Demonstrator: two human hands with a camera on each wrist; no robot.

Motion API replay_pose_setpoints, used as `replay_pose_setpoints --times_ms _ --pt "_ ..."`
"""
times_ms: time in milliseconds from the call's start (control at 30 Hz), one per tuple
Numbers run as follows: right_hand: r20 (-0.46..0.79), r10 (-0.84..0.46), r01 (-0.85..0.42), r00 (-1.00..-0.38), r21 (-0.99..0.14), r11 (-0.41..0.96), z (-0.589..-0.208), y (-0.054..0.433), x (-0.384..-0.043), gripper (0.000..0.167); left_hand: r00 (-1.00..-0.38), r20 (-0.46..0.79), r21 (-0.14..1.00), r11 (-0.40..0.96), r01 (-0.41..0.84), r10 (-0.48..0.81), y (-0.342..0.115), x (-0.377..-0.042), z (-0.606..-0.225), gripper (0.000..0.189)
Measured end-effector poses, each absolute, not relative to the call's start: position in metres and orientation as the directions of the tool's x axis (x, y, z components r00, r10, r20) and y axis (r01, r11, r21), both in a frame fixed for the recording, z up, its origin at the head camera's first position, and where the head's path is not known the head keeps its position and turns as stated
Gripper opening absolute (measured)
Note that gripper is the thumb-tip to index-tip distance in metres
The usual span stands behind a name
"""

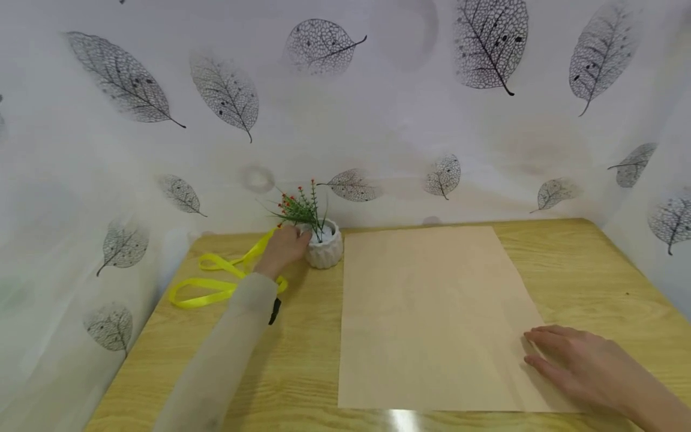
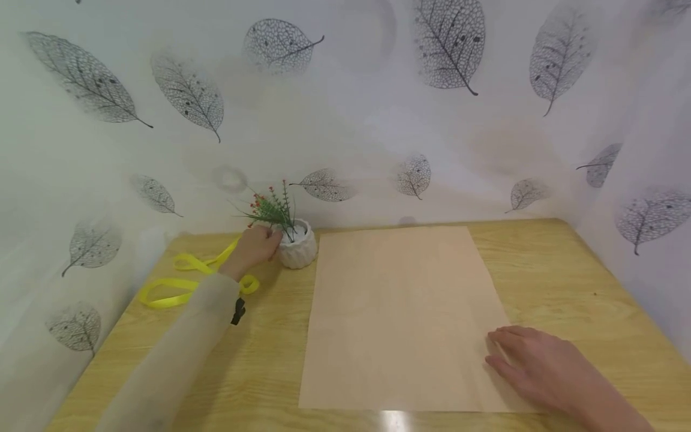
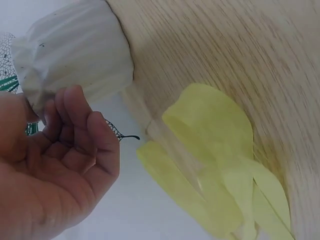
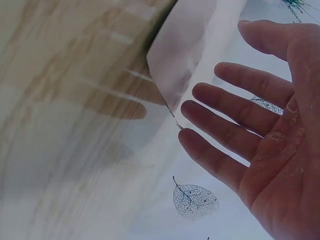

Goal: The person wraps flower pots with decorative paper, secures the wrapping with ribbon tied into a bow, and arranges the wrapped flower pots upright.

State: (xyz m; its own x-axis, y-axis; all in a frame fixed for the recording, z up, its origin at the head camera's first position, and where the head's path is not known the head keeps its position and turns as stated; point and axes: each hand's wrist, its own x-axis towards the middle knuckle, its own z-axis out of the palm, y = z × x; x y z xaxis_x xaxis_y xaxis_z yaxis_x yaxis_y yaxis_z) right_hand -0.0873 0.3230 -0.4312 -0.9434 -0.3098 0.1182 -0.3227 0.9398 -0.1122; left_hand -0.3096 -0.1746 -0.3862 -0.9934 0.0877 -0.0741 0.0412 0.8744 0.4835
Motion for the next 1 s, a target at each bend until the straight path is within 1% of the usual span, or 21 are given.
replay_pose_setpoints --times_ms 100,333,467,633,833,1000 --pt "0.127 -0.304 -0.319 -0.944 -0.117 0.941 -0.431 0.324 -0.088 0.039 -0.994 -0.066 0.493 0.869 0.043 0.086 -0.175 -0.308 -0.385 0.041" --pt "0.062 -0.27 -0.276 -0.961 -0.134 0.952 -0.432 0.325 -0.088 0.042 -0.994 -0.071 0.508 0.861 0.041 0.089 -0.176 -0.3 -0.383 0.039" --pt "0.049 -0.259 -0.264 -0.964 -0.128 0.956 -0.431 0.325 -0.087 0.043 -0.995 -0.055 0.51 0.859 0.045 0.084 -0.178 -0.296 -0.385 0.04" --pt "0.02 -0.248 -0.249 -0.969 -0.116 0.962 -0.429 0.326 -0.088 0.044 -0.996 -0.046 0.552 0.833 0.042 0.08 -0.178 -0.292 -0.387 0.043" --pt "0.021 -0.247 -0.247 -0.969 -0.13 0.96 -0.429 0.326 -0.088 0.043 -0.995 -0.043 0.598 0.8 0.044 0.087 -0.173 -0.286 -0.382 0.044" --pt "0.018 -0.245 -0.245 -0.969 -0.133 0.96 -0.428 0.326 -0.087 0.043 -0.996 -0.031 0.611 0.79 0.046 0.081 -0.166 -0.283 -0.376 0.044"
